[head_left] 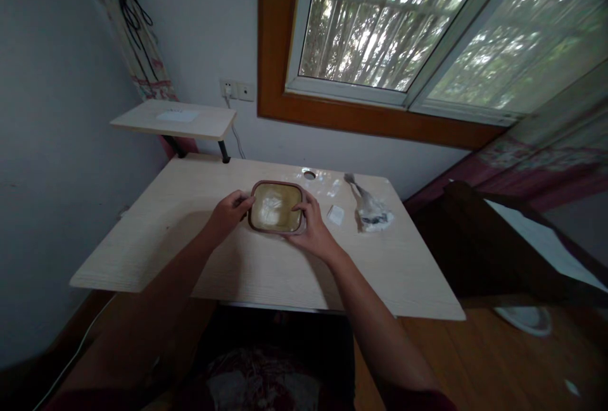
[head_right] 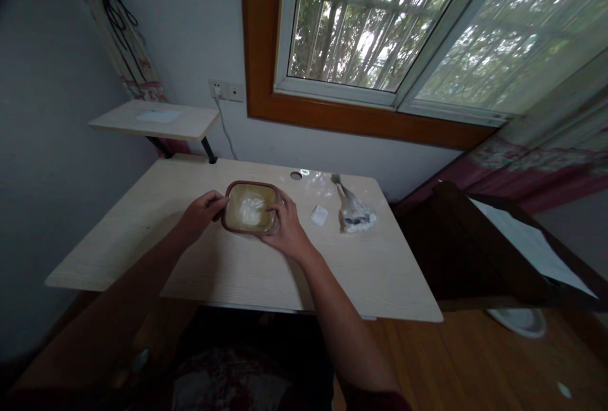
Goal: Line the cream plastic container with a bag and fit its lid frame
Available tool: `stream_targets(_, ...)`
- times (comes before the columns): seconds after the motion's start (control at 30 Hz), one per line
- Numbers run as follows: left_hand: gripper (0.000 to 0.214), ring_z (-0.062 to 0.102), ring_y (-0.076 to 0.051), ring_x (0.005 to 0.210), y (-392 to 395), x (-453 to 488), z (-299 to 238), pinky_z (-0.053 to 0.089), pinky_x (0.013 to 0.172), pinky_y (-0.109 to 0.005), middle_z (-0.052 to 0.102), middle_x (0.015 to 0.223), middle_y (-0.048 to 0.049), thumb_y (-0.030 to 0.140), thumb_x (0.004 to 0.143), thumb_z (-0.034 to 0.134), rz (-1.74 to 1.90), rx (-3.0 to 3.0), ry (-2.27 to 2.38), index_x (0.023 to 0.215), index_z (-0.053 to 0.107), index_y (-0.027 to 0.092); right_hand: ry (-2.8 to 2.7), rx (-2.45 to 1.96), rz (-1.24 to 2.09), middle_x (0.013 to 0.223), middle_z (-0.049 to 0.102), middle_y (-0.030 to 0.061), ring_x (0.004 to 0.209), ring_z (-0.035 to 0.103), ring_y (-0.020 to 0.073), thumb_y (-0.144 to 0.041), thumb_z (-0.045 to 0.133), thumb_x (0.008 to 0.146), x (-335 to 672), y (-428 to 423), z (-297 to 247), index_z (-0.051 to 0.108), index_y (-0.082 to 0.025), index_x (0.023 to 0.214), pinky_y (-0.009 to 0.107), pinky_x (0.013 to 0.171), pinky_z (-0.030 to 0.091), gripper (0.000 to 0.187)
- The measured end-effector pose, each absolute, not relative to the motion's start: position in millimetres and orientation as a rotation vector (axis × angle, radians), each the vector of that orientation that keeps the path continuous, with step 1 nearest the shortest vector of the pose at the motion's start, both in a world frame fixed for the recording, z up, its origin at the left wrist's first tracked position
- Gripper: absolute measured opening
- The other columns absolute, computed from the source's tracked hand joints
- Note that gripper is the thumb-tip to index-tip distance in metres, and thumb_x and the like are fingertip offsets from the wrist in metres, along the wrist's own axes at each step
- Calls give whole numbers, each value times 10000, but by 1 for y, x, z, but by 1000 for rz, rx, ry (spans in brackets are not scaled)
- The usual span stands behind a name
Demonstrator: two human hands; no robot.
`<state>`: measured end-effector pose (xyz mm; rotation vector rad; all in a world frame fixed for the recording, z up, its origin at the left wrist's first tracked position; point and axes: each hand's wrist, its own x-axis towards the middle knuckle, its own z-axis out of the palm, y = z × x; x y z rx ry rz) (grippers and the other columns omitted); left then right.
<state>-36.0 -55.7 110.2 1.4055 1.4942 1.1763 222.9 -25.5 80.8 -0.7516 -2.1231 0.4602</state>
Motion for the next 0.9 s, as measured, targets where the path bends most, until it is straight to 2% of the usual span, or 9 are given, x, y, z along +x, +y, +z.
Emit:
stream_targets(0.17,361,460,-106,551,-58,-35,107,362,554,-252,511,608,38,520,859,618,1148,1263,1372,751,540,185,-2081,-686,633,1606,240,118,1498,249,328,-560,867,701,227,-25,83,417,-298,1331,542,1212,289,817)
stream_targets(0.23,364,462,-105,565,-58,-35,106,366,563,-250,518,631,33,522,861,622,1149,1247,1348,762,550,180,-2027,-699,756,1592,281,123,1489,282,315,-612,816,746,228,-26,85,381,-293,1403,524,1220,288,850)
stream_targets(0.33,364,463,-103,575,-58,-35,105,364,564,-246,515,649,30,518,858,629,1159,1214,1321,761,551,176,-1877,-774,913,1556,375,111,1457,356,265,-609,610,932,228,-24,88,339,-290,1480,491,1209,323,690)
stream_targets(0.43,358,470,-102,577,-58,-33,107,367,561,-243,506,657,33,512,850,637,1159,1159,1315,765,552,174,-1724,-858,956,1510,467,78,1414,424,240,-555,516,1002,226,-19,89,410,-305,1474,479,1190,356,544)
stream_targets(0.57,361,479,-103,577,-60,-32,107,370,553,-238,505,669,32,519,842,642,1147,1131,1302,782,556,174,-1665,-943,975,1407,585,55,1329,520,252,-534,573,974,223,-14,87,580,-300,1368,476,1166,390,458)
stream_targets(0.9,368,438,-86,536,-58,-30,103,342,511,-218,455,629,57,524,852,625,1164,1121,1290,777,487,192,-1487,-909,1119,1316,664,60,1245,593,265,-517,671,875,211,-10,92,684,-258,1248,444,1089,469,455)
